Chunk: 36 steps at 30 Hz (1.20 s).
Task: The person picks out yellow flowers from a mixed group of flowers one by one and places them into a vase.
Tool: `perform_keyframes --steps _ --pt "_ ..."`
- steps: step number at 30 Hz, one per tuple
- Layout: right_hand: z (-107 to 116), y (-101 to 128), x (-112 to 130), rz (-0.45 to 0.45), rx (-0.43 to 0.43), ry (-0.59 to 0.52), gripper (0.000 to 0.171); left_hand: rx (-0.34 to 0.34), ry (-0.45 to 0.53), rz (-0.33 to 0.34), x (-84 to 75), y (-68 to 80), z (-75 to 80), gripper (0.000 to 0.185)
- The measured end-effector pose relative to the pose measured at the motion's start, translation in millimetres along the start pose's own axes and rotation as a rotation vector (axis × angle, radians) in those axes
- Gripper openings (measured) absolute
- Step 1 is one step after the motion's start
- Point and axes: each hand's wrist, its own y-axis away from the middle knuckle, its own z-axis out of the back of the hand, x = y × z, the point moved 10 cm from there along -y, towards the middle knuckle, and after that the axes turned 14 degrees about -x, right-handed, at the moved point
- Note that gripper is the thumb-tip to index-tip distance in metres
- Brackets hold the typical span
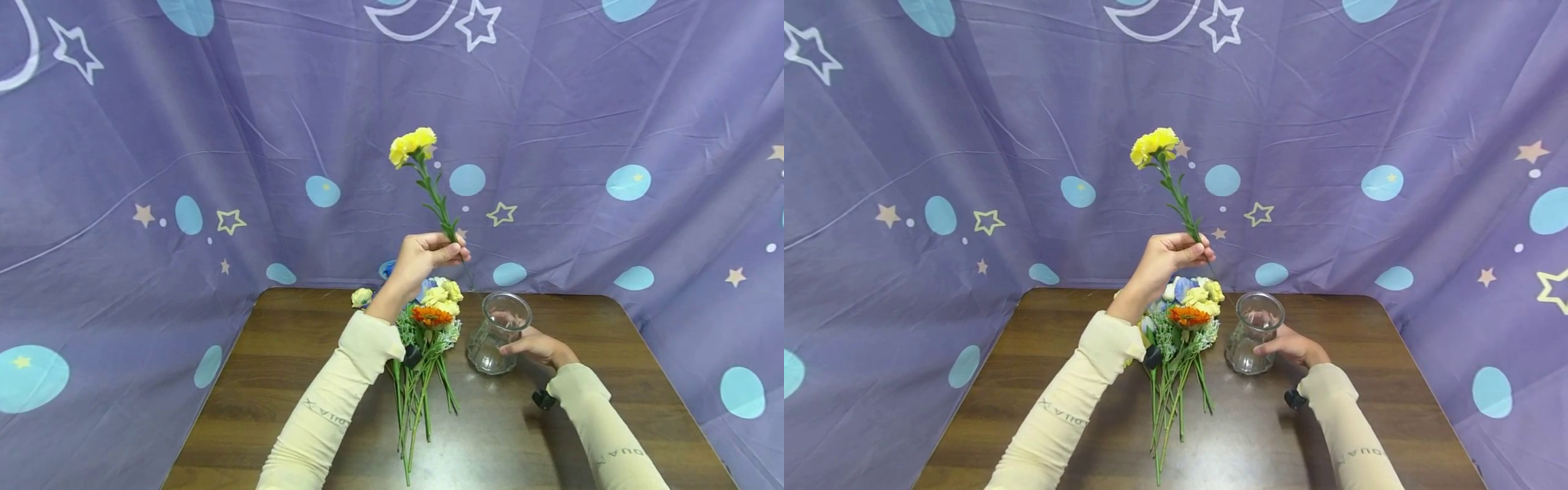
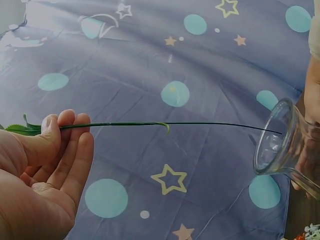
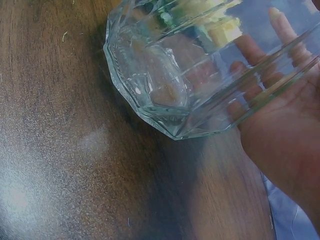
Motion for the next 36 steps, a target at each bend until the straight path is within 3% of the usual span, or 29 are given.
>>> perform_keyframes --steps 13,27,36 --pt "-0.6 -0.1 0.3 -0.002 -0.010 -0.006 0.073 -0.006 -0.059 -0.015 11.3 -4.4 -7.0 0.019" --pt "1.0 -0.6 -0.6 -0.013 -0.012 0.029 0.073 0.039 -0.133 -0.026 17.8 -1.0 -28.1 0.018" --pt "1.4 -0.4 -1.3 -0.032 -0.014 0.036 0.075 0.064 -0.166 -0.036 32.0 -3.1 -40.2 0.016"
